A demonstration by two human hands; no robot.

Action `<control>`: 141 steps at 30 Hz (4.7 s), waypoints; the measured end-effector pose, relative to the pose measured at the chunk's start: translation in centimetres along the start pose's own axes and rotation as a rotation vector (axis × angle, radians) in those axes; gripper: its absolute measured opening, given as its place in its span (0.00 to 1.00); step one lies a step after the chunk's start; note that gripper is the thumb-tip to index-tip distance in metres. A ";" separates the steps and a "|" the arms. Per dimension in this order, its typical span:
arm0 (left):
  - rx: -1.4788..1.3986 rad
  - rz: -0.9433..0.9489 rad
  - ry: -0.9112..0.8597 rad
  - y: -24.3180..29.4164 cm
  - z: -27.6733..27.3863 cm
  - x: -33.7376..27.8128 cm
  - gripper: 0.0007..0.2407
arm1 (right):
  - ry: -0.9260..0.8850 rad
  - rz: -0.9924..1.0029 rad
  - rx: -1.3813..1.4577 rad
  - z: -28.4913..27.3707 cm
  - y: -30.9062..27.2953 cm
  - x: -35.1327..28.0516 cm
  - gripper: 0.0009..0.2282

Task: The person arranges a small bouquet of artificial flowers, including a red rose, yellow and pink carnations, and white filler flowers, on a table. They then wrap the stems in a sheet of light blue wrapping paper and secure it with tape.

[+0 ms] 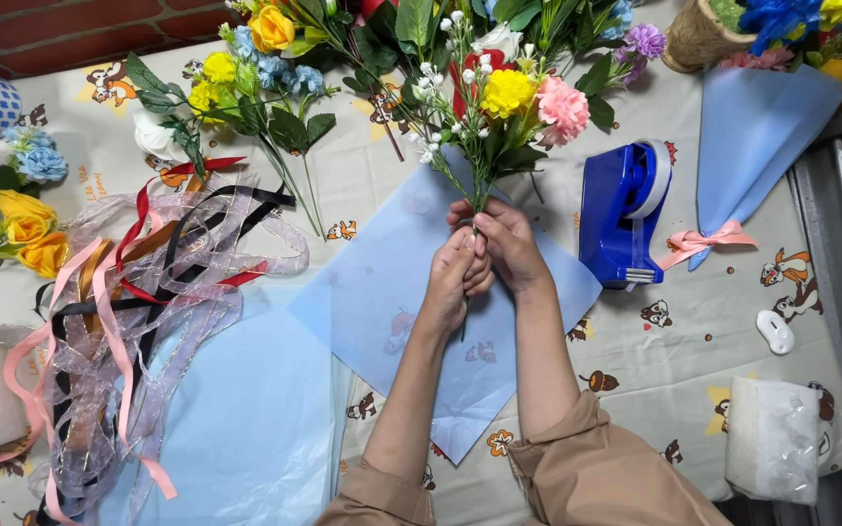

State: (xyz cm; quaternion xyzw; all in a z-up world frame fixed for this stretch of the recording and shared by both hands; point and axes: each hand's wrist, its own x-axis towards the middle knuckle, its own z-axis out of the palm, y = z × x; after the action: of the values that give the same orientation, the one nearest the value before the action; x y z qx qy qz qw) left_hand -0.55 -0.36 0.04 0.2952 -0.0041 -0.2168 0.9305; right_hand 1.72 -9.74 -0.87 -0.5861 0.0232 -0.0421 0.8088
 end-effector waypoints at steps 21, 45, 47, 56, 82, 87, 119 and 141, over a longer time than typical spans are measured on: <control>-0.146 -0.015 -0.104 0.1 0.3 -0.3 0.07 | -0.015 0.083 0.247 -0.4 -0.4 -0.3 0.06; 0.028 0.042 -0.006 -0.7 -0.3 0.0 0.07 | 0.081 0.061 0.303 -1.5 1.3 0.2 0.02; -0.022 0.037 -0.009 -0.8 -0.5 0.0 0.08 | 0.084 0.079 0.310 -1.3 1.0 0.1 0.02; -0.128 -0.086 -0.117 -1.7 -2.2 0.2 0.09 | 0.047 0.027 0.432 -2.0 1.3 -0.5 0.03; -0.096 -0.135 -0.198 -0.9 3.1 -10.2 0.10 | 0.061 -0.082 -0.035 2.0 -11.1 -12.1 0.08; 0.072 -0.155 -0.153 -0.5 2.5 -14.0 0.10 | 0.027 0.000 0.086 2.6 -9.6 -14.8 0.06; 1.108 0.115 0.125 1.5 3.2 -16.6 0.06 | 0.321 0.127 -0.311 2.8 -5.5 -16.3 0.09; 2.168 0.453 0.060 -2.6 -0.6 -16.6 0.21 | 0.304 0.150 -0.301 2.0 -6.5 -15.3 0.11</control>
State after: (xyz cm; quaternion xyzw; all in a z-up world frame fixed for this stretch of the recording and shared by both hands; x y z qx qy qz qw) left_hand -16.56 4.86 0.12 0.9509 -0.2232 0.0841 0.1971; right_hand -13.61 -8.44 5.76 -0.6839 0.1941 -0.0658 0.7002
